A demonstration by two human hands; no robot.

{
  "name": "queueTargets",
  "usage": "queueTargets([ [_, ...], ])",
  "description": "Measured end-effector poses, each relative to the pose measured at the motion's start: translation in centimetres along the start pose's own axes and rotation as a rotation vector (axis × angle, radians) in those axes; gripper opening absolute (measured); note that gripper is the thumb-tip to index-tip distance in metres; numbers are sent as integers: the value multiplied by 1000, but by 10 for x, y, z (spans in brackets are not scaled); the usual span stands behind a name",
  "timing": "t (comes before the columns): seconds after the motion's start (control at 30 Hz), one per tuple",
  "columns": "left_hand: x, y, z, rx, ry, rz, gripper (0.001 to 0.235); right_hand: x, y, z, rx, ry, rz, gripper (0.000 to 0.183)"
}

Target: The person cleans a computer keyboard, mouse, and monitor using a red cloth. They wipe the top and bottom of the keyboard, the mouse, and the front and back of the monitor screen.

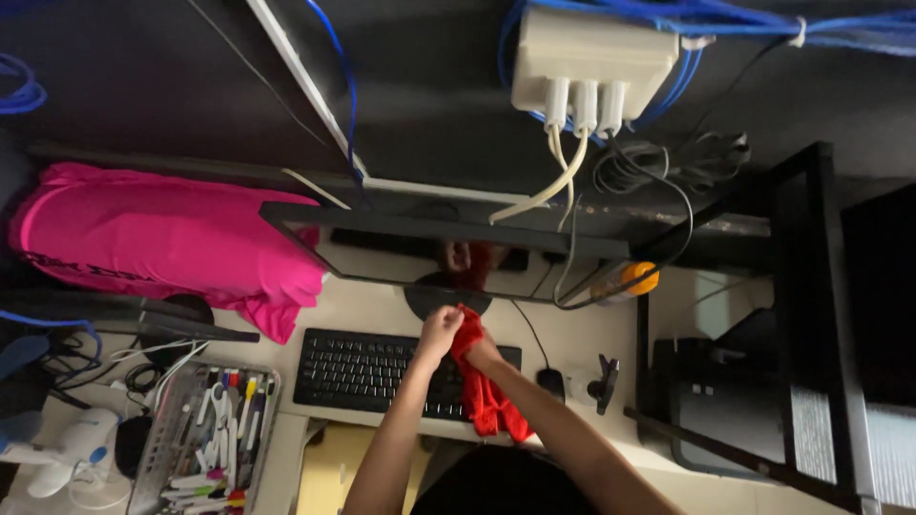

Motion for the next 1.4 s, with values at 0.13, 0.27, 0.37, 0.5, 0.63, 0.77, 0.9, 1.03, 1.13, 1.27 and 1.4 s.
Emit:
queueTargets([
  [0.13,7,11,26,-5,53,-109,25,-9,16,-12,-78,2,89,31],
  [0.27,23,13,53,80,-115,-255,22,-52,17,-121,-471,-206,252,29],
  [0.37,25,10,63,144,-249,-240,20,-90,13,-164,-273,-619,389,23],
  [0.5,33,13,68,158,-288,-235,18,-62,16,-100,-136,-487,38,42],
  [0.63,53,3,69,112,-242,-264,18,-18,-1,-66,-472,-290,135,39],
  [0.77,55,-34,40,152,-249,-242,19,6,-37,-150,-404,706,-157,33],
  [0.9,19,-67,49,140,-279,-112,22,62,-89,-24,-606,1485,-144,52],
  [1.03,-44,-84,15,15,-138,70,25,102,-146,50,-359,1648,-96,62],
  [1.13,-79,-98,-41,-218,1,104,15,115,-185,66,-346,1913,-262,58],
  [1.27,-148,-104,-75,-531,187,287,30,133,-224,91,-156,1906,-270,49],
  [1.4,-199,-96,-48,-300,419,371,51,144,-255,91,-178,1076,-393,57],
])
Point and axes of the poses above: each hand's wrist, its own y-axis towards the middle knuckle, its own x-axis out of the back of the hand, z = x × y, the point moved 7 cm from there along y, towards the middle knuckle, and after that the axes turned 2 degrees about y, right-handed, at the moved point
